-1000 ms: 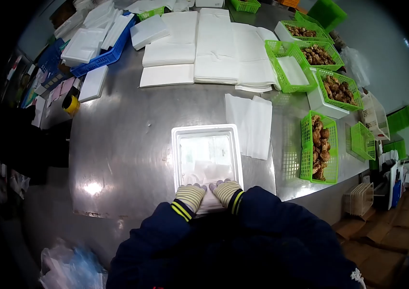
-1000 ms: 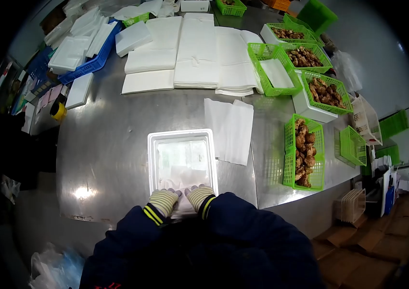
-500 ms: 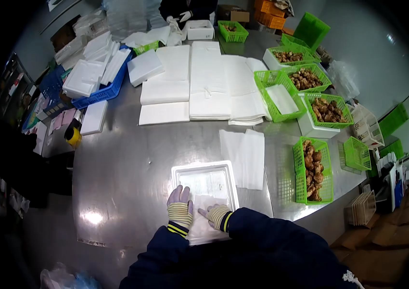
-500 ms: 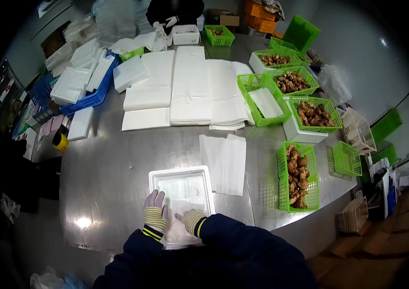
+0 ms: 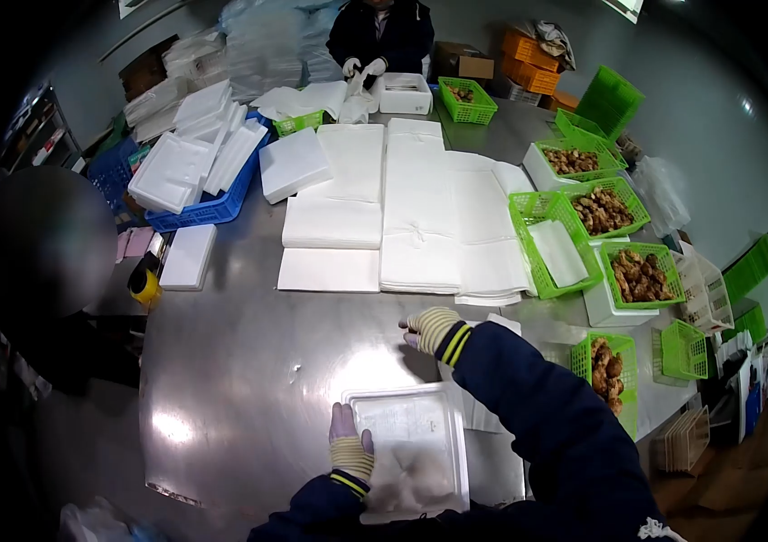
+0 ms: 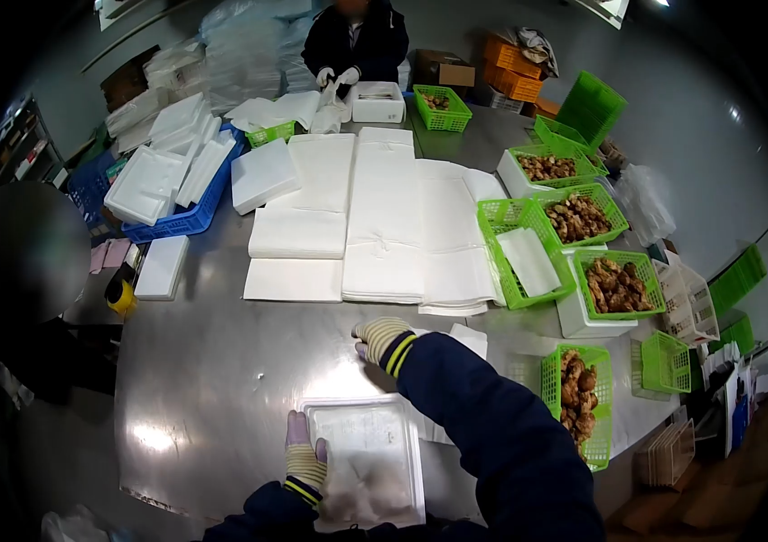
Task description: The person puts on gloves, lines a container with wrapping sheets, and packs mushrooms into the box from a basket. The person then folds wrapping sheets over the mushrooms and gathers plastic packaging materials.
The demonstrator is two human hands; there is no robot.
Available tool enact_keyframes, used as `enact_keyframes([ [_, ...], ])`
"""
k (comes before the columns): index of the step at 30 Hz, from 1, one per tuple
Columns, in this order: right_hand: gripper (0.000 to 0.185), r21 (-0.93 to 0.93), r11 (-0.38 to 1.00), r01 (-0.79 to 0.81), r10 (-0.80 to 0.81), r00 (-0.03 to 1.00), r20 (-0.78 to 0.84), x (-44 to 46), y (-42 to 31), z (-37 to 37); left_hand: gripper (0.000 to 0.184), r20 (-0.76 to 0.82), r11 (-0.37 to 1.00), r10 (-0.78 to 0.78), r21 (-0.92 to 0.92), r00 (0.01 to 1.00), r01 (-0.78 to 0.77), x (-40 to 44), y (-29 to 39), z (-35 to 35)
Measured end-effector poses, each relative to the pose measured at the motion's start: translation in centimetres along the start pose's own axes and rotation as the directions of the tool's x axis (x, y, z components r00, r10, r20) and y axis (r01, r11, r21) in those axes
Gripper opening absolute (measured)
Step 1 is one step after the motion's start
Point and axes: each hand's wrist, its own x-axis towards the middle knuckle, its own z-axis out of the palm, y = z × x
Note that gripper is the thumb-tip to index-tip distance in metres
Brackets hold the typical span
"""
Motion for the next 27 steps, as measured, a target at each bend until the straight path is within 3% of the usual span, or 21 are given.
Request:
enact_keyframes([
  [2, 0.045, -0.030, 0.999, -0.010, 0.009, 0.999, -0.037, 4.8, 1.3, -0.3, 0.059, 0.012, 0.999, -0.041, 0.004, 0.999, 0.041, 0.7, 1.1, -0.9],
  [3, 0.050, -0.022, 0.998, -0.066, 0.065, 0.997, -0.047, 7.3, 1.7, -1.0, 0.058, -0.057, 0.995, 0.049, 0.090, 0.997, -0.044, -0.1, -0.3, 0.3],
  [4, 0.055, -0.010, 0.993, -0.119, 0.119, 0.992, -0.050, 9.5, 1.7, -1.6, 0.056, 0.109, 0.993, -0.119, -0.006, 0.987, 0.121, 0.7, 0.6, -0.8],
  [6, 0.070, 0.194, 0.961, -0.197, 0.237, 0.948, -0.211, 14.1, 3.2, -0.4, 0.052, -0.028, 0.999, 0.019, -0.034, 0.999, -0.020, 0.4, 1.0, -1.0],
  [7, 0.082, 0.348, 0.921, -0.176, 0.271, 0.931, -0.246, 16.4, 4.1, 0.2, 0.049, -0.030, 1.000, 0.012, -0.028, 0.999, -0.013, 0.2, 1.0, -1.0],
  [8, 0.087, 0.490, 0.840, -0.235, 0.392, 0.886, -0.247, 19.4, 5.0, 1.1, 0.049, -0.020, 0.999, -0.030, -0.012, 0.999, 0.029, 0.5, 1.5, -1.2],
  [10, 0.096, 0.689, 0.689, -0.224, 0.526, 0.809, -0.263, 23.8, 6.1, 1.4, 0.048, -0.073, 0.998, 0.054, -0.035, 0.996, -0.056, 1.3, 1.4, -1.6],
  [11, 0.099, 0.798, 0.548, -0.249, 0.595, 0.787, -0.162, 25.0, 6.7, 0.9, 0.051, 0.000, 0.994, -0.099, -0.046, 0.995, 0.099, 0.3, 1.9, -1.6],
  [13, 0.107, 0.904, 0.378, -0.201, 0.635, 0.766, -0.095, 28.1, 8.9, 1.8, 0.048, 0.043, 0.996, -0.087, -0.029, 0.995, 0.088, -0.5, 1.1, -0.9],
  [14, 0.106, 0.917, 0.360, -0.173, 0.694, 0.706, -0.140, 30.5, 10.3, 3.0, 0.049, 0.045, 0.997, -0.077, -0.001, 0.996, 0.077, -1.6, 0.0, 0.1],
  [16, 0.104, 0.934, 0.313, -0.174, 0.702, 0.705, -0.104, 31.0, 10.5, 2.6, 0.047, -0.030, 0.995, -0.059, -0.084, 0.998, 0.056, -1.0, 0.4, 0.0],
  [17, 0.101, 0.908, 0.329, -0.258, 0.716, 0.695, -0.062, 30.6, 10.7, 1.5, 0.047, -0.016, 0.997, -0.064, -0.048, 0.998, 0.063, -1.7, -0.1, 0.6],
  [20, 0.061, 0.933, 0.343, -0.108, 0.484, 0.872, -0.077, 28.9, 10.7, 1.1, 0.046, 0.026, 0.995, -0.090, -0.046, 0.996, 0.091, -2.3, -0.8, 0.7],
  [22, 0.045, 0.875, 0.461, 0.146, 0.243, 0.928, -0.282, 26.9, 10.5, 2.6, 0.045, 0.062, 0.992, -0.112, -0.053, 0.992, 0.115, -1.7, -0.2, -0.1],
  [23, 0.041, 0.577, 0.814, 0.066, 0.177, 0.918, -0.355, 25.8, 10.2, 3.5, 0.045, 0.059, 0.993, -0.102, -0.053, 0.993, 0.106, -1.7, -0.3, 0.1],
  [24, 0.038, 0.155, 0.987, -0.029, 0.088, 0.916, -0.391, 24.6, 9.7, 4.4, 0.046, 0.058, 0.994, -0.094, -0.050, 0.994, 0.097, -1.9, -0.3, 0.1],
  [25, 0.033, -0.152, 0.983, 0.101, -0.146, 0.933, -0.329, 22.0, 8.4, 3.5, 0.046, 0.060, 0.994, -0.091, -0.049, 0.994, 0.093, -1.7, -0.2, -0.2],
  [26, 0.027, -0.435, 0.868, 0.239, -0.351, 0.915, -0.198, 19.5, 6.9, 2.2, 0.046, 0.036, 0.997, -0.064, -0.036, 0.997, 0.065, -1.3, 0.0, -0.5],
  [27, 0.022, -0.383, 0.887, 0.259, -0.377, 0.884, -0.276, 19.3, 7.6, 3.6, 0.046, 0.010, 0.999, -0.038, -0.024, 0.999, 0.038, -1.0, 0.2, -0.5],
])
